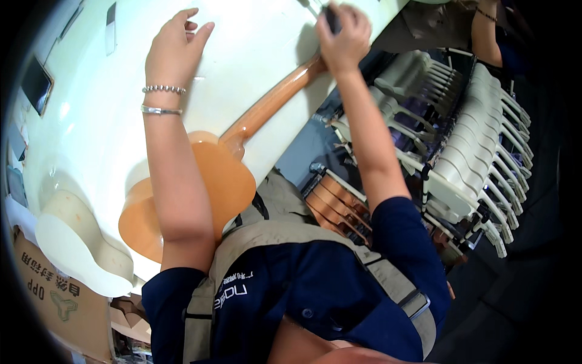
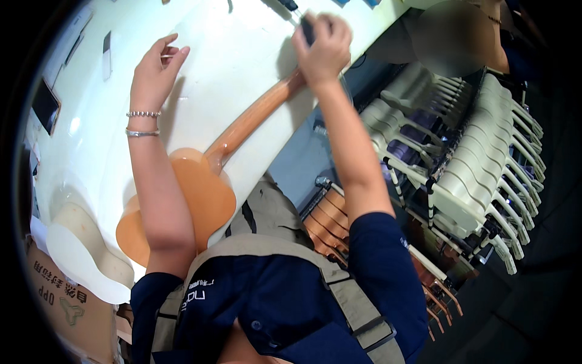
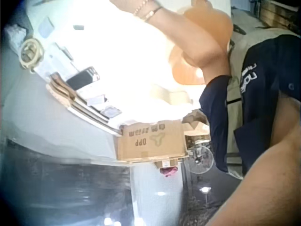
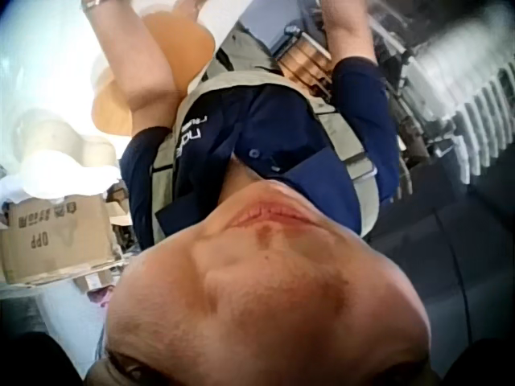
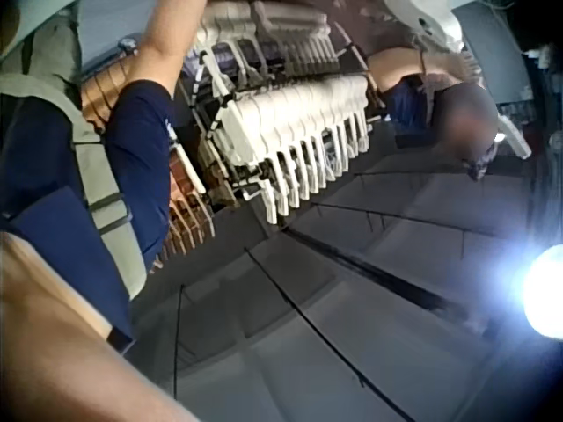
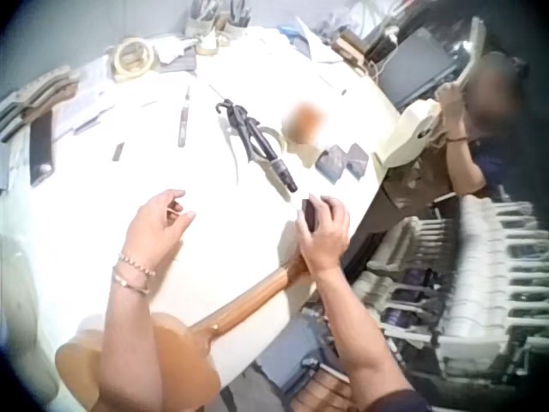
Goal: The person sands the back and neck of a ukulele using a sanding block, then places it on a storage rack and picks up another ukulele to sand.
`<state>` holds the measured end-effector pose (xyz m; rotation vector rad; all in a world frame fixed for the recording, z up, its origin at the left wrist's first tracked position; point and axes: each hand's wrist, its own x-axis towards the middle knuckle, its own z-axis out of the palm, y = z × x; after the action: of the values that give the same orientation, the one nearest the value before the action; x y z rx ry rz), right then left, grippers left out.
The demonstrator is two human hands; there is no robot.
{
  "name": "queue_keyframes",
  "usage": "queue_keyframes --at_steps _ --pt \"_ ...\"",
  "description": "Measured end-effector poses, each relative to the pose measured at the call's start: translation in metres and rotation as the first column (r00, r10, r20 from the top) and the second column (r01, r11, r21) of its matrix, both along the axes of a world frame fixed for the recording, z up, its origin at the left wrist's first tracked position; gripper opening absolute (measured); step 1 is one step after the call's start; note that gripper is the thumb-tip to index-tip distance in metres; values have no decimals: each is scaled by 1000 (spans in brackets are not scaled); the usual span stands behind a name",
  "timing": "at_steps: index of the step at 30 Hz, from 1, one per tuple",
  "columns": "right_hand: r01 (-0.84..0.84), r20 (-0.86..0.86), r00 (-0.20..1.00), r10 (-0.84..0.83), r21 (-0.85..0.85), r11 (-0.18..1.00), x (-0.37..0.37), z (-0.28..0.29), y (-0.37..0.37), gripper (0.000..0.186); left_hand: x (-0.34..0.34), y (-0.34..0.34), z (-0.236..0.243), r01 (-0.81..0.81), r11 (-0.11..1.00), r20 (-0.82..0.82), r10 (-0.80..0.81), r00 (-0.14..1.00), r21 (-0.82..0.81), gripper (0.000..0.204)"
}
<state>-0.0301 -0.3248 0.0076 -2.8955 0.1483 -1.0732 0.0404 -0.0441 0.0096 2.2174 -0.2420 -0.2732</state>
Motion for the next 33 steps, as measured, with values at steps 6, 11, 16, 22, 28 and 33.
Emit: queue_keyframes --at_steps 6,11,16,22,28,33 --pt "188 -66 980 -188 5 982 -6 -12 27 27 4 3 3 -28 1000 2 28 1000 14 48" --pt "67 -14 998 -67 11 998 5 -4 6 27 3 6 0 2 1000 14 -2 1000 1 48" --pt "223 6 974 -226 124 967 3 2 -4 30 3 8 6 -47 999 11 48 999 -26 48" --pt "104 -51 994 -100 105 989 -46 2 -21 33 -1 9 3 -27 999 7 27 1000 -32 47" --pt "-16 -181 981 71 289 957 -58 9 12 27 3 7 6 -37 999 3 37 999 -31 47" --pt "18 -147 989 -7 73 997 -50 17 -38 28 0 3 12 -29 998 -51 26 998 -57 46"
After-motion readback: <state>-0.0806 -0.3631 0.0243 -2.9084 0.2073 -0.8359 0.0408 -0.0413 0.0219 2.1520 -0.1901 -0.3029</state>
